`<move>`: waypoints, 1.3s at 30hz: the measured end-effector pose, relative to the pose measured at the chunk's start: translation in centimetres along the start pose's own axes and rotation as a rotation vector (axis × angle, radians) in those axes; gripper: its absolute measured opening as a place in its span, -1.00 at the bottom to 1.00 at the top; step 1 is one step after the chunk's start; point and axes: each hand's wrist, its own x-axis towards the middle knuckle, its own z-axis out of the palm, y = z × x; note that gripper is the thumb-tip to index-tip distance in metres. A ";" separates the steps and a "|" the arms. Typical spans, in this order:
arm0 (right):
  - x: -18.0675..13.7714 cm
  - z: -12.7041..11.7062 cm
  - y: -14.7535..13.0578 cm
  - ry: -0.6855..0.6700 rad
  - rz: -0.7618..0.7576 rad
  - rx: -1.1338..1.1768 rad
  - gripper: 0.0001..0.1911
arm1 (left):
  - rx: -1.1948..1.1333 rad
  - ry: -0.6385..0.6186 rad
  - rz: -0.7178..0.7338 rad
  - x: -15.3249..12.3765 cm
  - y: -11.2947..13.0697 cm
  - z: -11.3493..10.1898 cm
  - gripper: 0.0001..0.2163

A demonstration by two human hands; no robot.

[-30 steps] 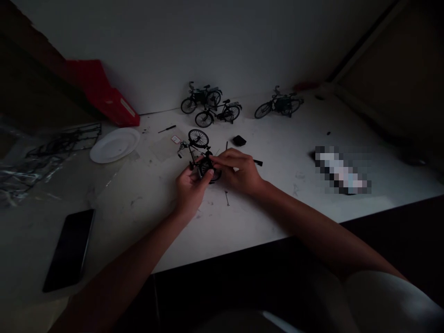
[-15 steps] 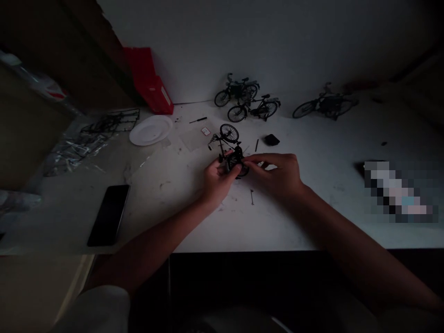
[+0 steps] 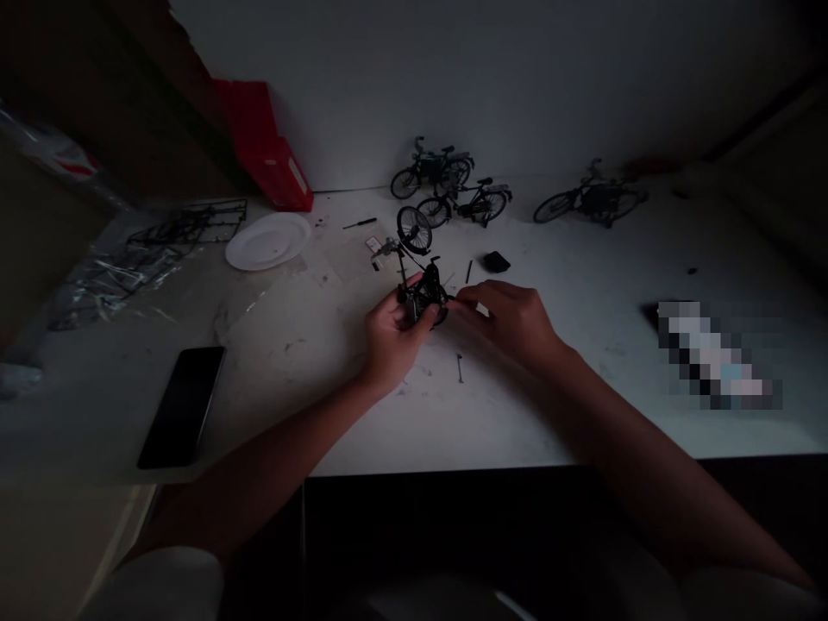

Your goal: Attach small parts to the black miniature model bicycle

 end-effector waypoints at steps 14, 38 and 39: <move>0.0 0.1 -0.4 0.001 0.039 -0.064 -0.48 | 0.029 -0.103 0.099 -1.2 0.3 0.3 -0.48; 0.0 0.3 0.5 0.038 0.272 0.221 -0.44 | 0.023 -0.090 -0.054 0.2 -0.1 -0.6 -0.37; 0.1 0.2 0.4 0.036 0.278 0.222 -0.45 | 0.015 -0.085 -0.063 0.3 -0.2 -0.6 -0.37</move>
